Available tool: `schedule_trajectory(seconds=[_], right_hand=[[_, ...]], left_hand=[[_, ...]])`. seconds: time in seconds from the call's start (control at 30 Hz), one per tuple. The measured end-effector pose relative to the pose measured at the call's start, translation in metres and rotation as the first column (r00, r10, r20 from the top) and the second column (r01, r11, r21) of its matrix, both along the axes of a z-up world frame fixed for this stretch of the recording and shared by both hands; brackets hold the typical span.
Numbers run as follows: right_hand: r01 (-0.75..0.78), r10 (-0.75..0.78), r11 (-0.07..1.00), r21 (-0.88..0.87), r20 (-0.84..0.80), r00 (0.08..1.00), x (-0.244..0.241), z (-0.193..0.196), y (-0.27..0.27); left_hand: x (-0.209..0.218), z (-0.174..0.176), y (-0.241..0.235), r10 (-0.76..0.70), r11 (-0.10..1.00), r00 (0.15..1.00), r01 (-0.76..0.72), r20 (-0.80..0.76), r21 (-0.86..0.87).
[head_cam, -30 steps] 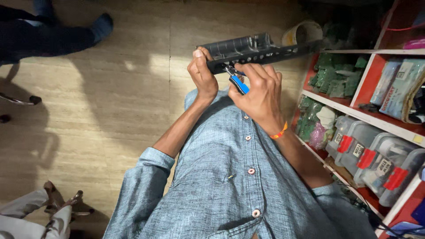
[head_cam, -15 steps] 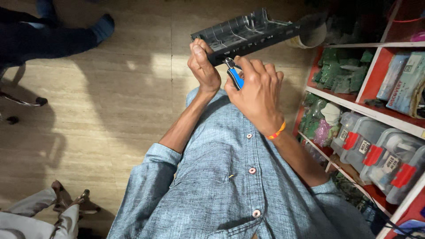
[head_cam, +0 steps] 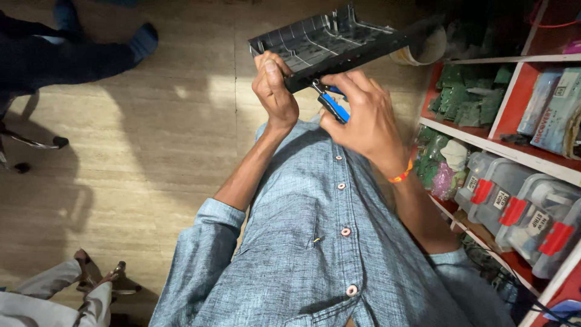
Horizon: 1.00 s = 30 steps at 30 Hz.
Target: The person uses a power drill to remove screws from a black plastic casing, then uses pliers to snap off plastic tabs. The casing is handled and inspected throughout the process.
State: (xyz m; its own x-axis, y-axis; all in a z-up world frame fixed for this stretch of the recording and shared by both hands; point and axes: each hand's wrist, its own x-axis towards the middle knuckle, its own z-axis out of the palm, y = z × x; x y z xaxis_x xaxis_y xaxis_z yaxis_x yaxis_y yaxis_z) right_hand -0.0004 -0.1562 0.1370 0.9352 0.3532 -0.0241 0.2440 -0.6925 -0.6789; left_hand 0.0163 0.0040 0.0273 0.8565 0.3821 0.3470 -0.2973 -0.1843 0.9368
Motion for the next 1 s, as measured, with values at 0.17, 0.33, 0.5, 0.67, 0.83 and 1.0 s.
schedule_trajectory(seconds=[0.17, 0.33, 0.5, 0.67, 0.83, 1.0], right_hand=[[-0.103, 0.120, 0.992, 0.079, -0.258, 0.959, 0.017, -0.006, -0.022], [-0.060, 0.109, 0.991, 0.123, -0.442, 0.890, 0.034, -0.017, -0.026], [-0.105, 0.126, 0.990, 0.099, -0.244, 0.962, 0.030, -0.018, -0.021], [-0.038, 0.039, 0.998, 0.057, -0.006, 0.999, 0.023, -0.013, -0.001], [0.078, -0.036, 0.985, -0.151, 0.263, 0.964, 0.008, -0.017, 0.022], [0.133, -0.017, 0.946, -0.295, 0.365, 0.931, 0.003, -0.025, 0.027]], left_hand=[[0.001, 0.003, 0.007, -0.065, 0.996, 0.996, 0.061, 0.065, 0.069], [0.002, -0.001, 0.009, -0.108, 0.993, 0.992, 0.104, 0.061, 0.063], [0.007, -0.010, 0.014, -0.108, 0.991, 0.992, 0.103, 0.065, 0.080], [0.013, -0.018, 0.011, 0.014, 0.998, 0.997, -0.010, -0.069, 0.057], [0.015, -0.021, 0.001, 0.118, 0.981, 0.940, -0.160, -0.320, -0.110], [0.017, -0.024, -0.003, 0.114, 0.984, 0.951, -0.149, -0.288, -0.102]])
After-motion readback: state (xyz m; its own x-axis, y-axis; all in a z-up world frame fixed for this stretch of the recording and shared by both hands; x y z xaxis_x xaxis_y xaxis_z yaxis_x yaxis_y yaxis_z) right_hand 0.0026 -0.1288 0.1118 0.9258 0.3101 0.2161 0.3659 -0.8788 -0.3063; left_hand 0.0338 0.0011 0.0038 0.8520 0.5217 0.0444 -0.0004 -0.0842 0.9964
